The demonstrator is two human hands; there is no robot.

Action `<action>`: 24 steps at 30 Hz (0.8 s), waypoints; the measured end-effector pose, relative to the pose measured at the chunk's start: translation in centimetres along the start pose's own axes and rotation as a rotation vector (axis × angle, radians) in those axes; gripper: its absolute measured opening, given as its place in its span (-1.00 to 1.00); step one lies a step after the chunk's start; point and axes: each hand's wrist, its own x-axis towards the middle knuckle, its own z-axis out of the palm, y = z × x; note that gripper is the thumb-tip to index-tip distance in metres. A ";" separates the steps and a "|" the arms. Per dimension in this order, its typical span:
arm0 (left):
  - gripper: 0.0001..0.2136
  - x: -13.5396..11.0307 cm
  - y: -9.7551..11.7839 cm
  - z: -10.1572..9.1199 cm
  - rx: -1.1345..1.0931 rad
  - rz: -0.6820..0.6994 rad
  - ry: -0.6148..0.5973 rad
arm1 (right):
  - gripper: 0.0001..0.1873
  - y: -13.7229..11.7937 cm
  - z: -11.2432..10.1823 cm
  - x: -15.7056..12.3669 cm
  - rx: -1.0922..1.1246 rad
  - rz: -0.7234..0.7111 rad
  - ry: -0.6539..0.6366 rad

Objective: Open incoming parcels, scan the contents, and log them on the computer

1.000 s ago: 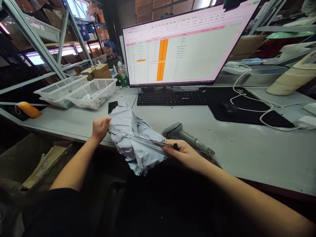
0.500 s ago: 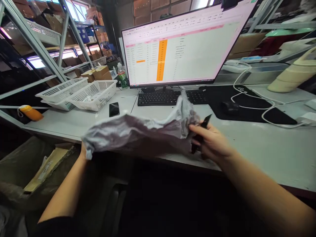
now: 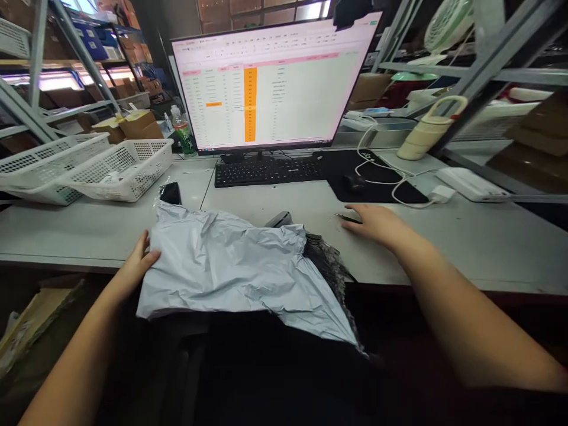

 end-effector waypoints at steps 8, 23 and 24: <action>-0.29 -1.6 0.1 0.7 -0.088 -0.117 -0.061 | -0.40 -12.6 -5.0 -6.7 -0.118 -0.290 -0.246; -0.38 -11.9 -4.9 3.0 -0.460 -0.473 0.128 | -0.60 -14.6 -2.1 -4.2 -0.178 -0.288 -0.165; -0.40 -11.8 -4.7 2.7 -0.460 -0.488 0.138 | -0.58 -14.5 -2.1 -4.2 -0.173 -0.273 -0.159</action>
